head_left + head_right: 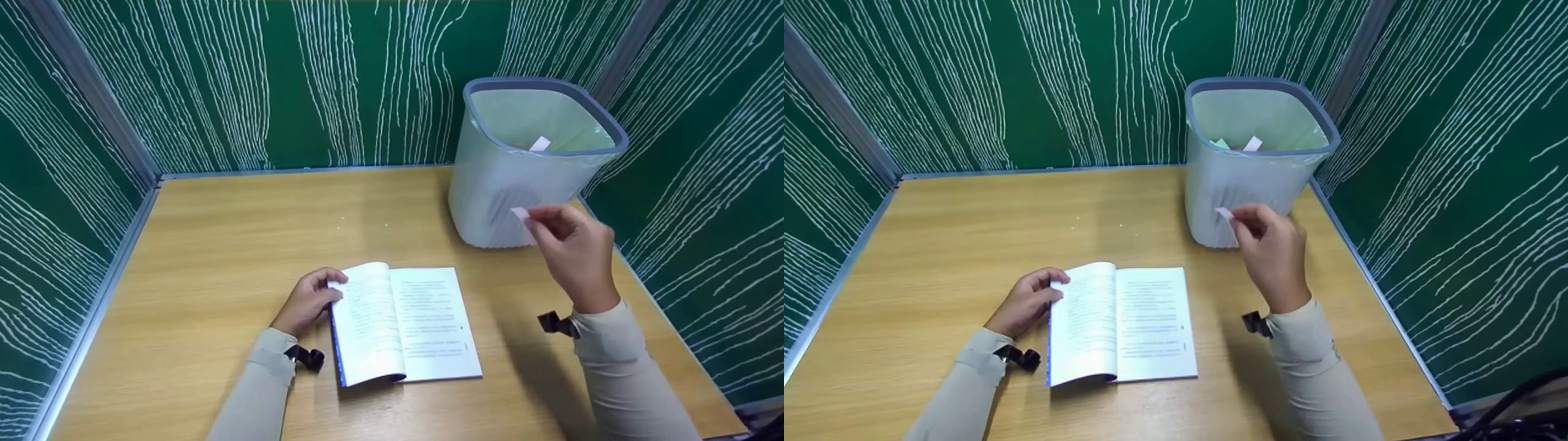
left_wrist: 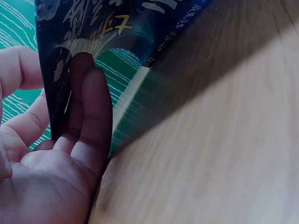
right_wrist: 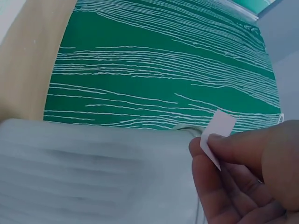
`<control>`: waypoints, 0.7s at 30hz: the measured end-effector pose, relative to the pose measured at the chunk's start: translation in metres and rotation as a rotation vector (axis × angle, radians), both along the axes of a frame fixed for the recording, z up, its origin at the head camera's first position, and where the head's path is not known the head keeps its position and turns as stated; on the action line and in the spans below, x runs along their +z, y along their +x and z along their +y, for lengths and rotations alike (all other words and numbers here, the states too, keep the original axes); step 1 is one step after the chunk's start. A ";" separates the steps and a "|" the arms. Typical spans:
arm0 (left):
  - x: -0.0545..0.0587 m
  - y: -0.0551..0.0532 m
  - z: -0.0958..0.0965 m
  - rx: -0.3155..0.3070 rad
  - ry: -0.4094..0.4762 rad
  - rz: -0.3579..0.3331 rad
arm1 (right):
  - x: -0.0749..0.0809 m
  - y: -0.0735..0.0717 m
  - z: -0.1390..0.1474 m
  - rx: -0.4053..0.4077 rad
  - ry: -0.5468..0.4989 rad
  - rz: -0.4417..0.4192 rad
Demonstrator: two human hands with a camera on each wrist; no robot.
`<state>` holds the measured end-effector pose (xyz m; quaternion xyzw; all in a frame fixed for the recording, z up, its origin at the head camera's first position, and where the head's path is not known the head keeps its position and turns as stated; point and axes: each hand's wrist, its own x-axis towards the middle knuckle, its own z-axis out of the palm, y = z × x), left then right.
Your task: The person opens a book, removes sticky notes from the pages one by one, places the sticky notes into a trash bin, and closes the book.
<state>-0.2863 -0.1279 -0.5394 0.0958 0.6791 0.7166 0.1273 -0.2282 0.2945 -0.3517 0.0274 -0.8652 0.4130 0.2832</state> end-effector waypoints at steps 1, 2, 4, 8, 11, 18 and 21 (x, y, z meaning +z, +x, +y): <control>0.000 0.000 0.000 -0.001 -0.009 0.005 | 0.002 -0.001 -0.001 0.004 0.005 0.021; 0.000 -0.001 0.000 -0.002 -0.015 0.008 | 0.004 -0.002 -0.002 0.009 0.010 0.037; 0.001 -0.001 0.000 -0.004 -0.022 0.013 | 0.007 -0.004 -0.003 0.016 0.021 0.057; 0.002 0.000 0.000 -0.006 -0.026 0.022 | 0.013 -0.009 -0.004 0.023 0.045 0.091; 0.001 0.000 0.001 -0.006 -0.026 0.027 | 0.023 -0.014 -0.001 0.015 0.075 0.153; 0.000 -0.001 0.001 -0.003 -0.012 0.030 | 0.059 -0.026 0.005 -0.028 0.162 0.260; 0.001 0.000 0.001 0.001 -0.023 0.026 | 0.073 -0.030 0.007 -0.058 0.184 0.269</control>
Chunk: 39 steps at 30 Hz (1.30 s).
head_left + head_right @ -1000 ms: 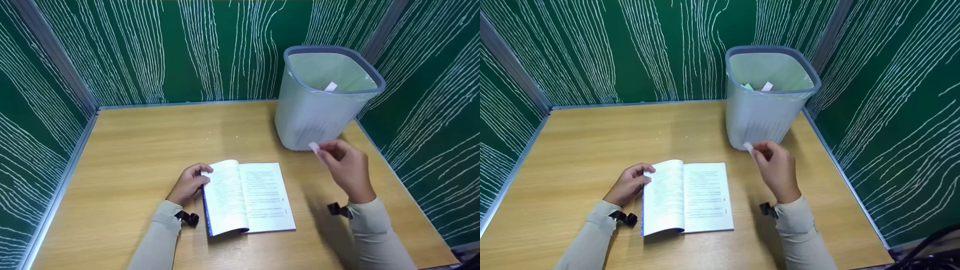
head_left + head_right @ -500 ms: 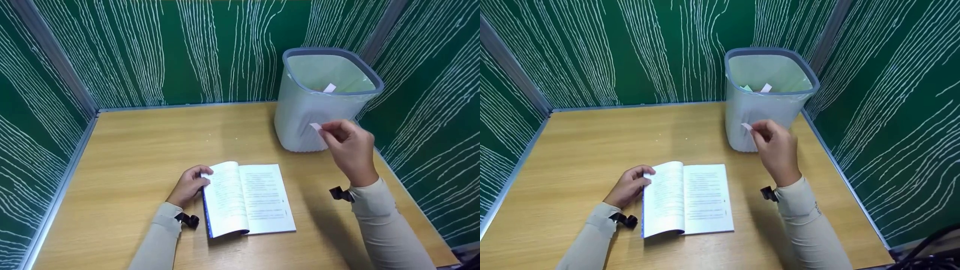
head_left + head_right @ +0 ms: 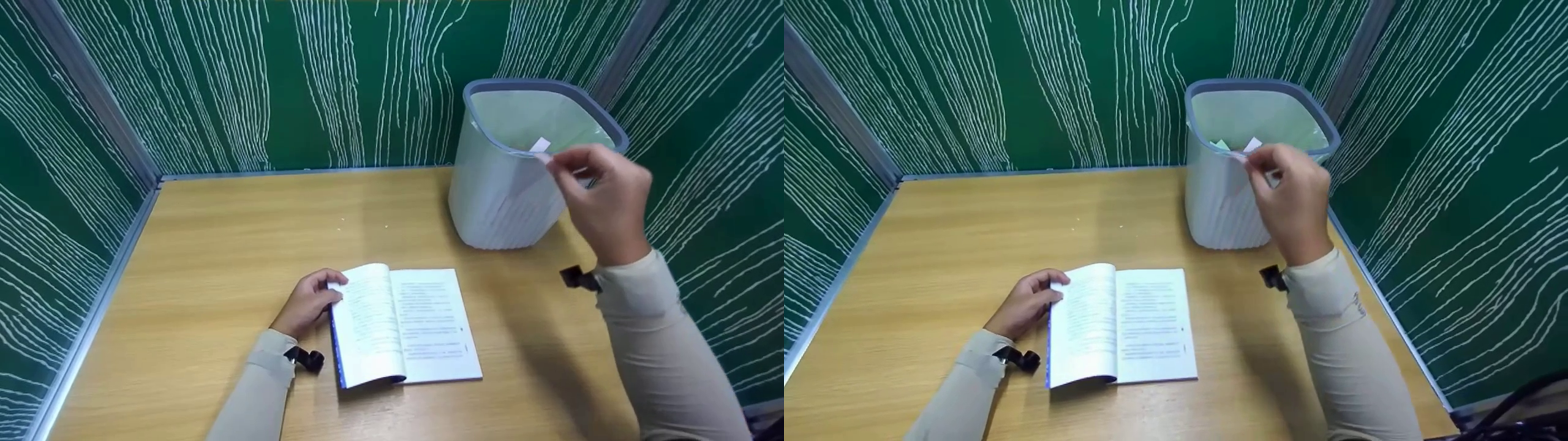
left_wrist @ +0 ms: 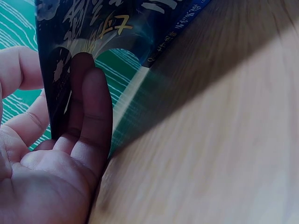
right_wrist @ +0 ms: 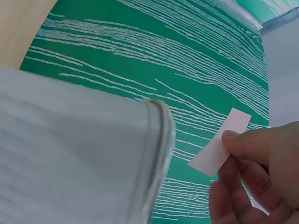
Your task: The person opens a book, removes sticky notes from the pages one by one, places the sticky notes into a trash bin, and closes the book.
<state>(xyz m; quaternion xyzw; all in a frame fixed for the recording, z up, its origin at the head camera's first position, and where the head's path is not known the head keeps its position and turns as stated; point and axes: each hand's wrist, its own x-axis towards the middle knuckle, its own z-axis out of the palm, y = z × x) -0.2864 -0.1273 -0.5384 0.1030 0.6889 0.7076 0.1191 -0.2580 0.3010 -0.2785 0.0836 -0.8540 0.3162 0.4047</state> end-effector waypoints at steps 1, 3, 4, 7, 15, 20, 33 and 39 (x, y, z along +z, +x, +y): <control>0.000 0.000 -0.001 0.001 -0.003 -0.002 | 0.004 -0.002 0.000 -0.012 0.003 -0.001; 0.000 0.000 -0.001 0.003 -0.012 -0.003 | 0.011 -0.007 0.001 -0.038 0.010 0.001; 0.001 0.000 -0.002 0.003 -0.014 -0.002 | 0.015 -0.010 0.002 -0.054 0.014 -0.002; 0.001 0.000 -0.002 -0.001 -0.017 0.004 | 0.024 -0.020 0.002 -0.104 0.032 -0.018; 0.004 -0.001 -0.003 -0.003 -0.029 0.000 | 0.030 -0.051 0.003 -0.166 0.103 -0.201; 0.006 -0.004 -0.002 -0.006 -0.015 0.012 | 0.029 -0.072 0.010 -0.166 0.118 -0.288; 0.004 -0.003 -0.002 -0.011 0.004 -0.041 | 0.024 -0.081 0.013 -0.145 0.141 -0.188; 0.003 -0.001 -0.002 -0.023 -0.012 -0.066 | -0.021 -0.045 -0.013 0.035 0.149 0.129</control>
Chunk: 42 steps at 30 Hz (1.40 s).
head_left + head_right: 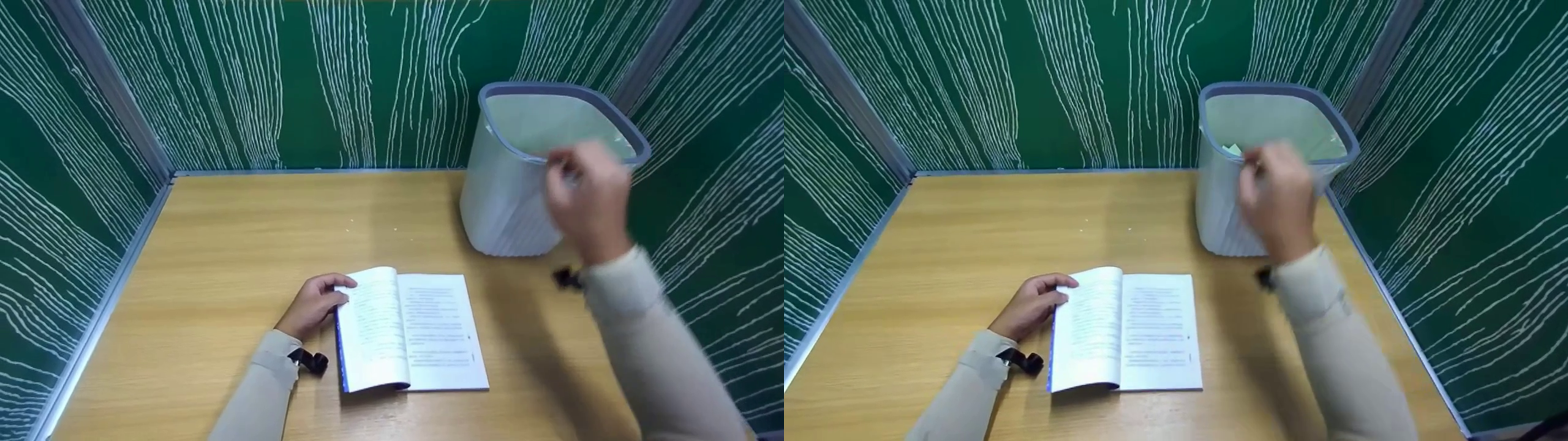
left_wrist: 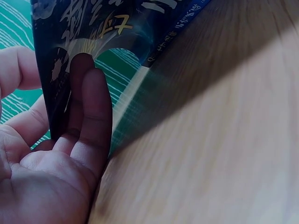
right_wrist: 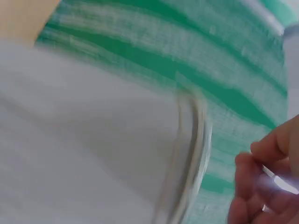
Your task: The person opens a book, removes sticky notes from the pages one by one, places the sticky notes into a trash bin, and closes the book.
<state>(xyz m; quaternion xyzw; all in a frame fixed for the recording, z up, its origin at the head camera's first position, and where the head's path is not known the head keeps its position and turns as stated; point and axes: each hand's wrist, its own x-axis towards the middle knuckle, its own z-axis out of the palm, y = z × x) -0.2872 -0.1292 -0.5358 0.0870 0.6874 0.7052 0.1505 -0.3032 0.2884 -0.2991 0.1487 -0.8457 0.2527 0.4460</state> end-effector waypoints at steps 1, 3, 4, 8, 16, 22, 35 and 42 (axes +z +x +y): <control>0.000 0.001 0.000 -0.001 0.002 -0.006 | -0.012 0.009 -0.005 0.026 0.005 -0.042; 0.000 0.002 0.001 0.001 0.000 -0.004 | -0.038 0.024 -0.014 0.065 -0.004 -0.193; 0.000 0.002 0.002 0.003 -0.001 -0.002 | -0.053 0.029 -0.018 0.086 -0.012 -0.292; -0.001 0.002 0.002 0.002 0.004 0.016 | -0.109 0.046 -0.026 0.144 -0.041 -0.701; -0.002 0.002 0.000 0.029 0.026 0.016 | -0.170 0.071 -0.041 0.161 -0.091 -1.050; 0.009 0.000 0.008 0.054 0.087 -0.015 | -0.183 0.082 -0.046 0.129 -0.122 -1.100; 0.052 -0.008 0.081 0.171 0.097 0.022 | -0.197 0.089 -0.040 0.136 -0.276 -1.114; 0.074 -0.010 0.142 0.127 -0.383 0.256 | -0.209 0.085 -0.029 0.244 -0.526 -1.147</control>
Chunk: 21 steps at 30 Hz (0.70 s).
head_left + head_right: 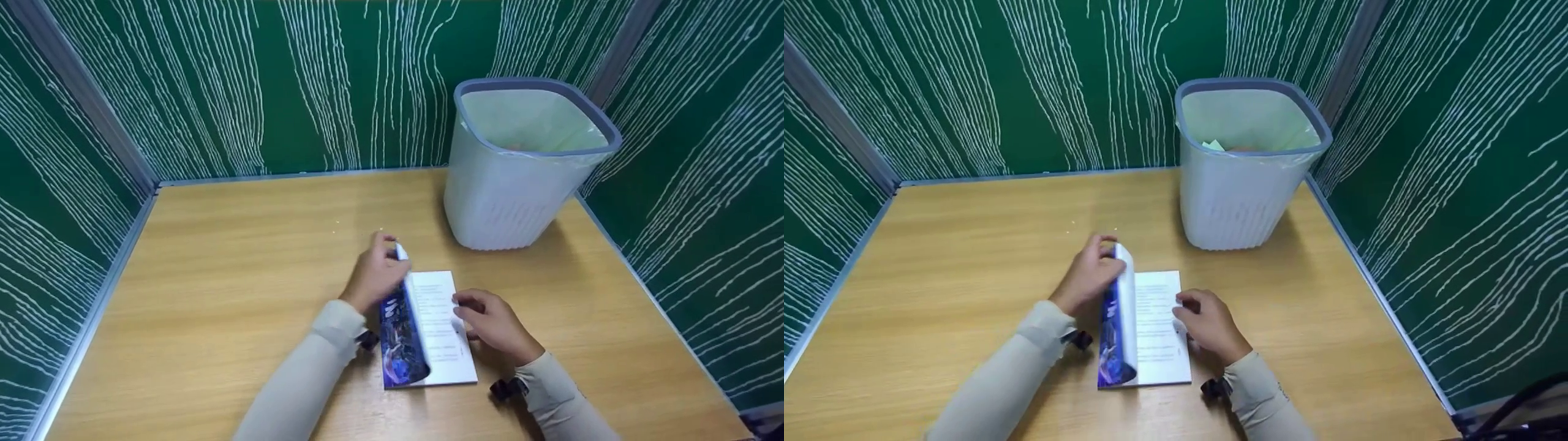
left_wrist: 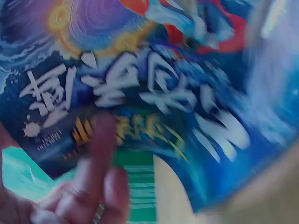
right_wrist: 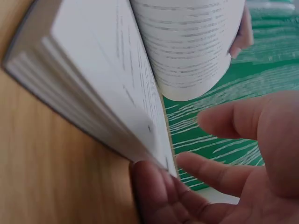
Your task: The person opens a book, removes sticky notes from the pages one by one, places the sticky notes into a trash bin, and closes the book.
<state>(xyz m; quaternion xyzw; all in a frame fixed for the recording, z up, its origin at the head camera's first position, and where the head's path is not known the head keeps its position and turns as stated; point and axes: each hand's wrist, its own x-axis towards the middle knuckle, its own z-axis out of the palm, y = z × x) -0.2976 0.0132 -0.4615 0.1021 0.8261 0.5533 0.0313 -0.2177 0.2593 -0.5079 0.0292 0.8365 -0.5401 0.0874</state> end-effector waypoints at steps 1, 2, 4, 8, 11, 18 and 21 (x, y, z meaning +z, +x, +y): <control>0.001 0.000 0.008 -0.012 -0.069 0.021 | -0.001 -0.001 0.002 0.003 -0.044 -0.013; 0.003 0.000 0.016 -0.026 -0.133 0.045 | -0.001 -0.002 0.003 0.005 -0.086 -0.022; 0.003 0.000 0.032 -0.050 -0.255 0.090 | -0.002 -0.004 0.005 0.002 -0.157 -0.051; -0.003 -0.004 0.059 -0.105 -0.442 0.147 | -0.001 -0.004 0.006 0.007 -0.249 -0.084; -0.008 -0.005 0.073 -0.150 -0.567 0.145 | -0.002 -0.002 0.005 0.030 -0.235 -0.051; -0.016 -0.003 0.074 -0.341 -0.652 0.051 | -0.013 -0.004 0.005 0.034 0.011 0.096; -0.017 0.000 0.058 -0.416 -0.637 0.076 | -0.014 -0.005 0.005 -0.023 0.013 0.056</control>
